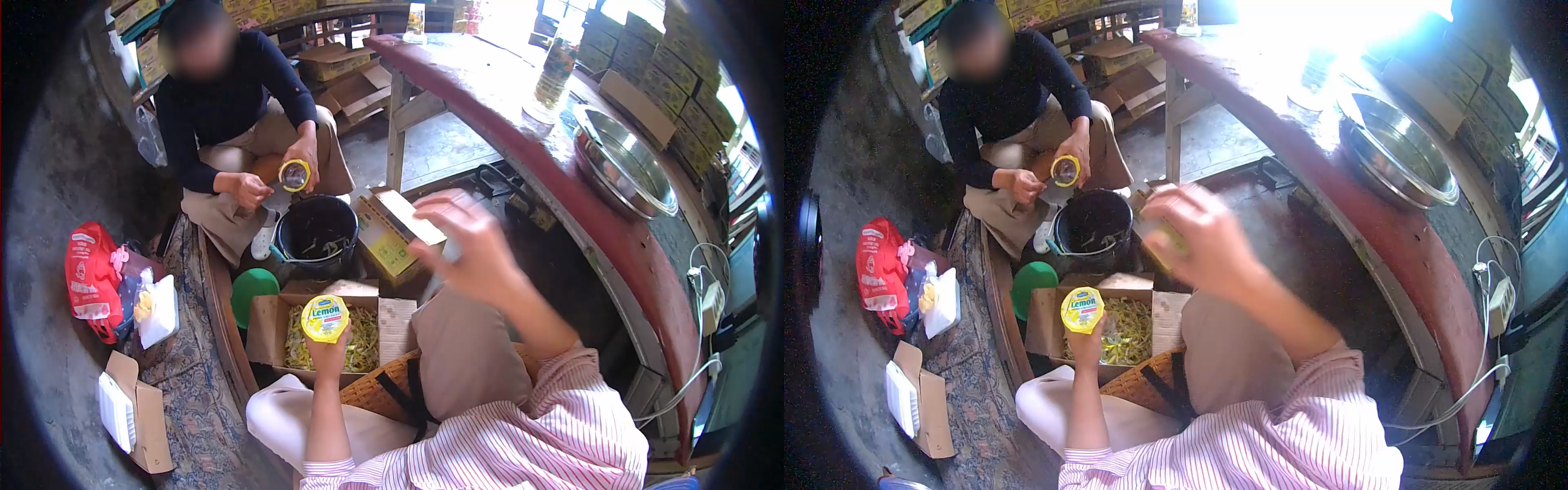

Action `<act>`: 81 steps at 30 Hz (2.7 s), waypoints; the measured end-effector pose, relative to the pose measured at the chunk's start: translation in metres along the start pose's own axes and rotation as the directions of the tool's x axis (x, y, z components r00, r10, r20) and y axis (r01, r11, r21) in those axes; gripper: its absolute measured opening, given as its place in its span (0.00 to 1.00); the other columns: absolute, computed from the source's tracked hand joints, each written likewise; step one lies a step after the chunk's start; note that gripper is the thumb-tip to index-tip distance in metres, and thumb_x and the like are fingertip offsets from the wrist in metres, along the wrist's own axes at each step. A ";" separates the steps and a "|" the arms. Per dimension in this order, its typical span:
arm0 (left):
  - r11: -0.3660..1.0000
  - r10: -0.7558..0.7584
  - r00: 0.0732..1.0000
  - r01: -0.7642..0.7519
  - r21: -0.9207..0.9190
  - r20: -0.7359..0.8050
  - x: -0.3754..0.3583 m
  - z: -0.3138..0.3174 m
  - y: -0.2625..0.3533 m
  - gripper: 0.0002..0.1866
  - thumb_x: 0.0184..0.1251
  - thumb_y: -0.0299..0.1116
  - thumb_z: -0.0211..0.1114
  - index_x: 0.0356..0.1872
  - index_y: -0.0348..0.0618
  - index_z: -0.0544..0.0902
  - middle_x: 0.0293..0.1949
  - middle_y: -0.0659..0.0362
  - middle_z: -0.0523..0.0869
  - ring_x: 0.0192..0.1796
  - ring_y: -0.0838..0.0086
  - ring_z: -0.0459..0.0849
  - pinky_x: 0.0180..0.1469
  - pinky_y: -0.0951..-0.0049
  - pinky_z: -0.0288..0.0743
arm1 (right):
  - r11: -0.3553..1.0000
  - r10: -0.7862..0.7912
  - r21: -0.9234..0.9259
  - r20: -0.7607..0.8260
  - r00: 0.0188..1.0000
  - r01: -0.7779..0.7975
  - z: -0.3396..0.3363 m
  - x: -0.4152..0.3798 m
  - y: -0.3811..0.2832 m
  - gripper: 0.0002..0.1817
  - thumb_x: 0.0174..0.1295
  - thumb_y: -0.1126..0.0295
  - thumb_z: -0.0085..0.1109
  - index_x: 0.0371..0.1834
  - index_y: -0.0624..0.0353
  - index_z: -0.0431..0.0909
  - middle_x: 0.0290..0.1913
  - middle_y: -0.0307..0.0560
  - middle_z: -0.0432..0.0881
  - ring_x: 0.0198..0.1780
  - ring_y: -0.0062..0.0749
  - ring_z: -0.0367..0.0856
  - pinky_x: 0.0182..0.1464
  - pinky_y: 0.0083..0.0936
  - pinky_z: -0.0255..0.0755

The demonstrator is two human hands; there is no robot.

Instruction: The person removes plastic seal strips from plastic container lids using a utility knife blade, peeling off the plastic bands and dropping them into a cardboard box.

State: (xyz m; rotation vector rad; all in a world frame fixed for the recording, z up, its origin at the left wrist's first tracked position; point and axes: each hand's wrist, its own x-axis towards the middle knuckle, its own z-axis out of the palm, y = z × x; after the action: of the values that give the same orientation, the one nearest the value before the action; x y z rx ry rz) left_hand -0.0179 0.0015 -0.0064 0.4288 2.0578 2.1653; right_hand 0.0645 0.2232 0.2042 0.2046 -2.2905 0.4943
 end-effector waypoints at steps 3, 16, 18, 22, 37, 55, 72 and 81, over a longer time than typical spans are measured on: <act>0.982 0.146 0.989 -0.145 0.119 0.003 0.005 -0.004 -0.004 0.28 0.46 0.22 0.70 0.51 0.37 0.67 0.46 0.55 0.77 0.48 0.73 0.78 0.51 0.74 0.71 | 0.901 -0.005 -0.419 -0.256 0.967 -0.107 -0.079 0.025 0.004 0.07 0.50 0.72 0.57 0.33 0.55 0.73 0.35 0.46 0.78 0.36 0.42 0.77 0.41 0.32 0.69; 0.953 0.256 0.962 -0.235 0.193 -0.095 0.009 -0.011 -0.008 0.34 0.40 0.27 0.75 0.51 0.37 0.67 0.46 0.55 0.76 0.47 0.72 0.76 0.51 0.72 0.69 | 0.420 0.734 -0.627 -0.190 0.652 -0.656 -0.229 0.055 0.137 0.19 0.57 0.52 0.53 0.37 0.58 0.79 0.33 0.45 0.82 0.38 0.34 0.80 0.44 0.32 0.72; 0.956 0.251 0.965 -0.235 0.177 -0.078 0.009 -0.009 -0.003 0.33 0.40 0.27 0.76 0.51 0.37 0.68 0.46 0.55 0.77 0.48 0.72 0.76 0.52 0.72 0.69 | 0.413 0.780 -0.586 -0.167 0.603 -0.697 -0.223 0.055 0.142 0.19 0.54 0.54 0.58 0.35 0.60 0.79 0.29 0.43 0.81 0.33 0.29 0.78 0.38 0.27 0.72; 0.937 0.297 0.951 -0.273 0.216 -0.087 0.012 -0.013 -0.008 0.31 0.40 0.27 0.76 0.49 0.38 0.70 0.44 0.56 0.78 0.46 0.73 0.77 0.50 0.73 0.70 | 0.594 0.783 -0.324 0.027 0.621 -0.736 -0.230 0.038 0.200 0.20 0.49 0.53 0.64 0.37 0.56 0.76 0.26 0.36 0.75 0.24 0.19 0.72 0.28 0.19 0.69; 0.959 0.280 0.954 -0.273 0.078 -0.107 0.021 -0.025 0.034 0.32 0.39 0.25 0.76 0.48 0.38 0.70 0.43 0.56 0.78 0.46 0.73 0.77 0.51 0.73 0.72 | 0.925 0.128 -0.310 -0.293 0.947 -0.221 -0.086 0.049 0.067 0.14 0.57 0.72 0.58 0.47 0.59 0.75 0.29 0.35 0.78 0.31 0.17 0.73 0.38 0.16 0.67; 0.949 0.243 0.966 -0.218 0.228 -0.088 0.082 -0.046 0.008 0.32 0.37 0.24 0.74 0.48 0.39 0.69 0.44 0.56 0.77 0.46 0.72 0.77 0.50 0.73 0.70 | 0.909 -0.047 0.392 0.438 0.898 -0.144 0.182 0.007 0.006 0.17 0.50 0.81 0.54 0.45 0.58 0.75 0.26 0.47 0.74 0.29 0.40 0.74 0.34 0.32 0.68; 0.962 0.108 0.991 -0.125 0.244 0.081 0.084 -0.038 -0.006 0.36 0.38 0.26 0.75 0.53 0.39 0.67 0.47 0.54 0.77 0.49 0.71 0.77 0.52 0.72 0.71 | 0.948 -0.197 0.314 0.439 0.876 0.056 0.204 -0.006 0.019 0.21 0.41 0.81 0.55 0.43 0.55 0.79 0.27 0.41 0.69 0.30 0.33 0.71 0.34 0.28 0.66; 0.955 0.114 0.991 -0.129 0.267 0.069 0.080 -0.040 -0.002 0.38 0.39 0.27 0.75 0.55 0.39 0.65 0.48 0.54 0.77 0.50 0.71 0.77 0.52 0.72 0.71 | 0.943 -0.190 0.328 0.425 0.885 0.045 0.206 -0.009 0.016 0.21 0.41 0.81 0.55 0.42 0.56 0.80 0.27 0.42 0.69 0.30 0.34 0.71 0.34 0.29 0.66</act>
State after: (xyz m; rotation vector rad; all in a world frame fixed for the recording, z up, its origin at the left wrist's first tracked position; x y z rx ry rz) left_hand -0.1059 -0.0142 0.0002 0.6514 2.3653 1.9120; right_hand -0.0698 0.1535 0.0633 0.6782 -2.6159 0.8127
